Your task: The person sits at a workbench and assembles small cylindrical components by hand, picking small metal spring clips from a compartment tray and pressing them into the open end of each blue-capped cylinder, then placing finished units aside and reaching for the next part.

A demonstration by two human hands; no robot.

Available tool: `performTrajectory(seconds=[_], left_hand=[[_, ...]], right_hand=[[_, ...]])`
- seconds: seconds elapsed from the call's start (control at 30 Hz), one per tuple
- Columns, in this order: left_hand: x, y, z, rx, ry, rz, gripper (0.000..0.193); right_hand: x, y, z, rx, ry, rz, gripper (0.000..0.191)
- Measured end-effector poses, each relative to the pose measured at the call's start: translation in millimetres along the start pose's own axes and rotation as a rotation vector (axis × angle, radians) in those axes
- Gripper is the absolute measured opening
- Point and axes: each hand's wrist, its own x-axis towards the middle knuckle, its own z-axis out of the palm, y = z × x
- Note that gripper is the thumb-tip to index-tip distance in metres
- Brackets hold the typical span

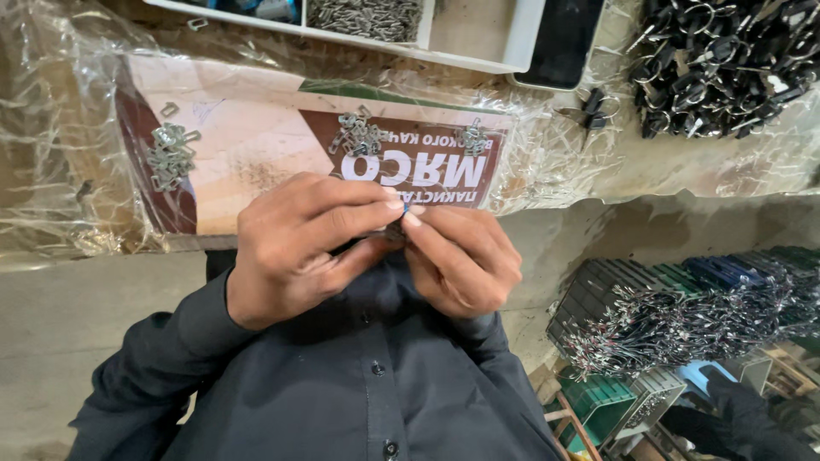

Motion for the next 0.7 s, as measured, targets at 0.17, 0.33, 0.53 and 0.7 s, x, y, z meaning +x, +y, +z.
performTrajectory(seconds=[0.17, 0.33, 0.53, 0.7], left_hand=[[3.3, -0.3, 3.0, 0.091, -0.002, 0.114, 0.037], [7.0, 2.2, 4.2, -0.168, -0.065, 0.027, 0.036], [16.8, 1.2, 0.2, -0.243, -0.018, -0.058, 0.035], [20.2, 3.3, 1.4, -0.189, -0.024, -0.058, 0.037]], right_hand=[[-12.8, 5.5, -2.7, 0.258, -0.027, 0.303, 0.022], [-23.2, 18.4, -7.6, 0.815, -0.047, 0.688, 0.022], [-15.0, 22.1, 5.6, -0.377, -0.104, 0.315, 0.061], [-17.7, 25.2, 4.4, -0.403, -0.19, 0.314, 0.08]])
